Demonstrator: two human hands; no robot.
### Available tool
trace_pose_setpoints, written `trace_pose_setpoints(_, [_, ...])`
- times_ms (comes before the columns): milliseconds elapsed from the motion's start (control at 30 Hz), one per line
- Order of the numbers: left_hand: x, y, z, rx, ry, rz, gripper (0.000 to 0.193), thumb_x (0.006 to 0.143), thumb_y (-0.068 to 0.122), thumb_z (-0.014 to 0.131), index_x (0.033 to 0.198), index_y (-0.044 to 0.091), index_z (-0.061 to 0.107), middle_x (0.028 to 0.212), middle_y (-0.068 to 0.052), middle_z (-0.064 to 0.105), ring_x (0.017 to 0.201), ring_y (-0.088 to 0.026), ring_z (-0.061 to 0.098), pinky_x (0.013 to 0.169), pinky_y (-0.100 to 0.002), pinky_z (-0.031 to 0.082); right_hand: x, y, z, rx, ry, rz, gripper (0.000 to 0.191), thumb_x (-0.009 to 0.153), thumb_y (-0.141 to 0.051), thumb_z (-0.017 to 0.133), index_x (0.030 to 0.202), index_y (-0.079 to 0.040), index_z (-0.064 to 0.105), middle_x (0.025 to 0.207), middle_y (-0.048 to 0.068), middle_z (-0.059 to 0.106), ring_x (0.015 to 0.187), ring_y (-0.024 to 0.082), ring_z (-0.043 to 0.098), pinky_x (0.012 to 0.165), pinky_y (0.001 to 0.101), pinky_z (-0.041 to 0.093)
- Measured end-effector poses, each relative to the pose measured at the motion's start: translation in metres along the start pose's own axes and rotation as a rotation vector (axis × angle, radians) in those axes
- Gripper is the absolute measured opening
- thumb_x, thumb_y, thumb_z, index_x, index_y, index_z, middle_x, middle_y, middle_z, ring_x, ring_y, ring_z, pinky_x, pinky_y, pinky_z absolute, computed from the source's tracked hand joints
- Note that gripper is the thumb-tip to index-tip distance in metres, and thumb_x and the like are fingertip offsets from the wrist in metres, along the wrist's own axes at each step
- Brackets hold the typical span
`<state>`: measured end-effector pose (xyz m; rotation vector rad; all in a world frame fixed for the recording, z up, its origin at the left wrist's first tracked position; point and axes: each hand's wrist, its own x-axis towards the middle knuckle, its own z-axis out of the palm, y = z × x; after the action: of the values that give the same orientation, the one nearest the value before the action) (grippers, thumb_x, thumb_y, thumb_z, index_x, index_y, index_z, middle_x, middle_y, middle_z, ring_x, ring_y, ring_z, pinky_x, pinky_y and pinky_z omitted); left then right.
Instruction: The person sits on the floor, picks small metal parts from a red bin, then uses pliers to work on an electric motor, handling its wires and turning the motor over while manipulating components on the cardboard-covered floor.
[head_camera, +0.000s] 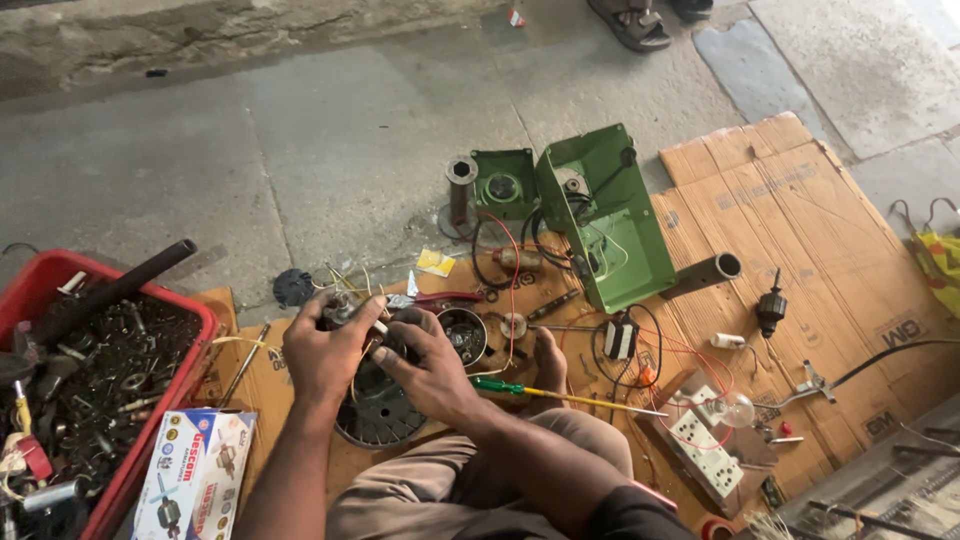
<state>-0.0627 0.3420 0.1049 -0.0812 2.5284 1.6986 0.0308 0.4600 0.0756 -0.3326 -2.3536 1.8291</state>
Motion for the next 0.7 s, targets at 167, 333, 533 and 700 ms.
trace_pose_setpoints(167, [-0.006, -0.015, 0.008, 0.055, 0.102, 0.050, 0.040, 0.075, 0.028, 0.088, 0.102, 0.003, 0.074, 0.089, -0.004, 0.075, 0.076, -0.013, 0.069, 0.072, -0.031, 0.056, -0.010, 0.000, 0.005, 0.018, 0.060, -0.009, 0.043, 0.091, -0.021, 0.075, 0.126, 0.000, 0.066, 0.139, 0.015, 0.055, 0.130, 0.029, 0.055, 0.109, 0.0377, 0.046])
trace_pose_setpoints(333, [-0.005, -0.034, 0.013, -0.012, 0.142, 0.099, 0.042, 0.076, 0.025, 0.087, 0.107, 0.003, 0.072, 0.093, -0.004, 0.075, 0.079, -0.012, 0.070, 0.073, -0.030, 0.057, -0.011, 0.000, 0.009, 0.108, 0.078, 0.013, 0.039, 0.089, -0.019, 0.076, 0.122, 0.000, 0.069, 0.137, 0.015, 0.057, 0.127, 0.029, 0.058, 0.106, 0.0373, 0.049])
trace_pose_setpoints(533, [-0.006, -0.043, 0.014, 0.057, 0.170, 0.128, 0.043, 0.077, 0.024, 0.089, 0.110, 0.003, 0.073, 0.094, -0.004, 0.075, 0.080, -0.013, 0.070, 0.074, -0.030, 0.057, -0.014, 0.008, 0.014, 0.053, 0.131, -0.020, 0.041, 0.085, -0.015, 0.080, 0.121, 0.000, 0.070, 0.135, 0.016, 0.058, 0.127, 0.029, 0.058, 0.106, 0.0372, 0.048])
trace_pose_setpoints(700, [-0.006, -0.045, 0.014, 0.135, 0.174, 0.213, 0.041, 0.079, 0.026, 0.089, 0.110, 0.004, 0.074, 0.098, -0.007, 0.076, 0.085, -0.017, 0.072, 0.079, -0.033, 0.057, -0.014, 0.022, 0.020, 0.114, 0.143, -0.049, 0.041, 0.086, -0.016, 0.079, 0.122, 0.000, 0.069, 0.135, 0.016, 0.060, 0.129, 0.029, 0.059, 0.109, 0.0373, 0.049])
